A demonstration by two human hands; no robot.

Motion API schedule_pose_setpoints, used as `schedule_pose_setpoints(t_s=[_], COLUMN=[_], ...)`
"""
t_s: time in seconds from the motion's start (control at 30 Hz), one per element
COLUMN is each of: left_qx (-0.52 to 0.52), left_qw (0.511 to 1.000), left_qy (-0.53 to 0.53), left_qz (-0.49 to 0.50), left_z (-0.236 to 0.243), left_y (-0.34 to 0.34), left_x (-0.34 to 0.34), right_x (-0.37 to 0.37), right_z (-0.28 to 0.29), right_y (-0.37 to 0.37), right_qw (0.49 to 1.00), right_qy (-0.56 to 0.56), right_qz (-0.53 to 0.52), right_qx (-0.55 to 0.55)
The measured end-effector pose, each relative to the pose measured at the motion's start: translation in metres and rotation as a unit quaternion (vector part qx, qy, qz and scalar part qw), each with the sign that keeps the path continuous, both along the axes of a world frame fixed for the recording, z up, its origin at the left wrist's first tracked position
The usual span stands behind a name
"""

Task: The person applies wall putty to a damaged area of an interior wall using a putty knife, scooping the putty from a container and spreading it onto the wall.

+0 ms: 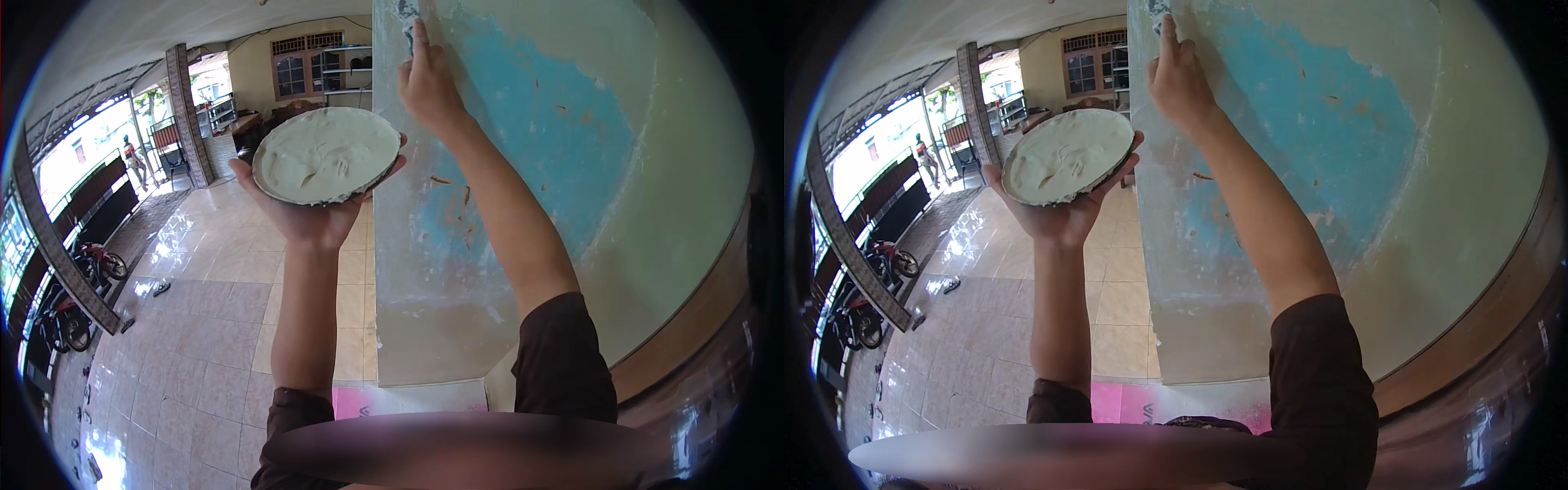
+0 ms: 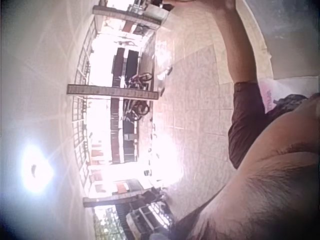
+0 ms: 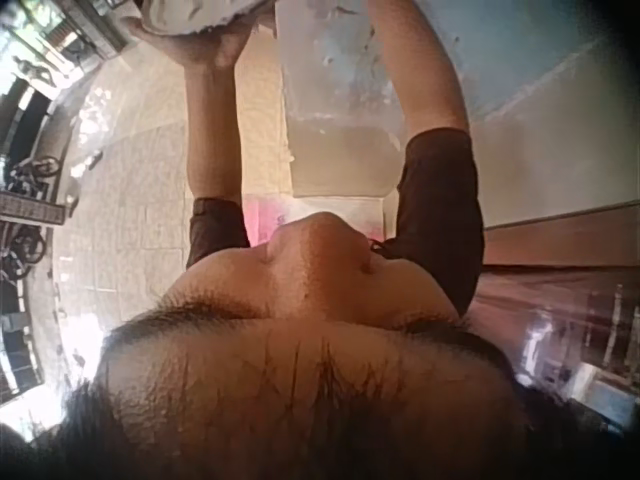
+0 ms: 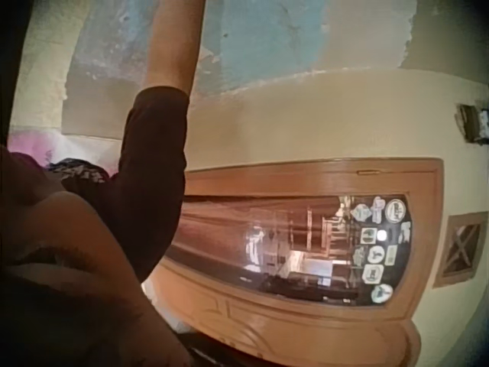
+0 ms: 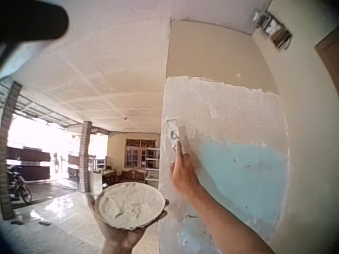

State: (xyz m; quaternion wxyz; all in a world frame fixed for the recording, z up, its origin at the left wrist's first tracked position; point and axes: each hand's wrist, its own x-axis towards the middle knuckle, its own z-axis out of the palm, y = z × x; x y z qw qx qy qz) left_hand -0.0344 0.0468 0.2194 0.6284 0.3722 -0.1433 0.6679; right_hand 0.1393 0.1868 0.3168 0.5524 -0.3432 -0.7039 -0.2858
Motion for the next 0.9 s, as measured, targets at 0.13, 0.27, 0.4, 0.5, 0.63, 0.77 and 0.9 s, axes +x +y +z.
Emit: schedule_pose_setpoints(t_s=[0.13, 0.27, 0.4, 0.5, 0.63, 0.77, 0.9], left_qx=[0.057, -0.007, -0.039, -0.037, -0.038, -0.029, -0.015], left_qw=[0.995, 0.998, 0.996, 0.996, 0.995, 0.996, 0.997], left_qy=[-0.04, -0.013, -0.001, -0.001, 0.005, 0.018, 0.02], left_qz=[-0.073, 0.06, 0.085, 0.084, 0.095, 0.076, 0.074], left_z=[-0.009, -0.014, -0.024, -0.024, -0.026, -0.027, -0.031], left_y=[0.0, -0.003, 0.004, 0.004, 0.005, 0.003, 0.001], left_x=[-0.013, -0.019, -0.033, -0.036, -0.039, -0.036, -0.044], right_x=[-0.016, -0.022, -0.021, -0.015, -0.016, -0.011, -0.012], right_z=[0.022, 0.04, 0.036, 0.019, 0.02, 0.047, 0.015], right_y=[0.022, 0.027, 0.01, 0.014, 0.005, 0.015, 0.021], right_qw=[0.998, 0.998, 0.987, 0.99, 0.987, 0.985, 0.986], right_qy=[0.014, -0.004, -0.056, -0.051, -0.063, -0.032, -0.046], right_qz=[-0.005, -0.063, -0.154, -0.127, -0.142, -0.165, -0.143], right_qx=[0.066, 0.013, -0.005, 0.045, -0.042, 0.041, 0.075])
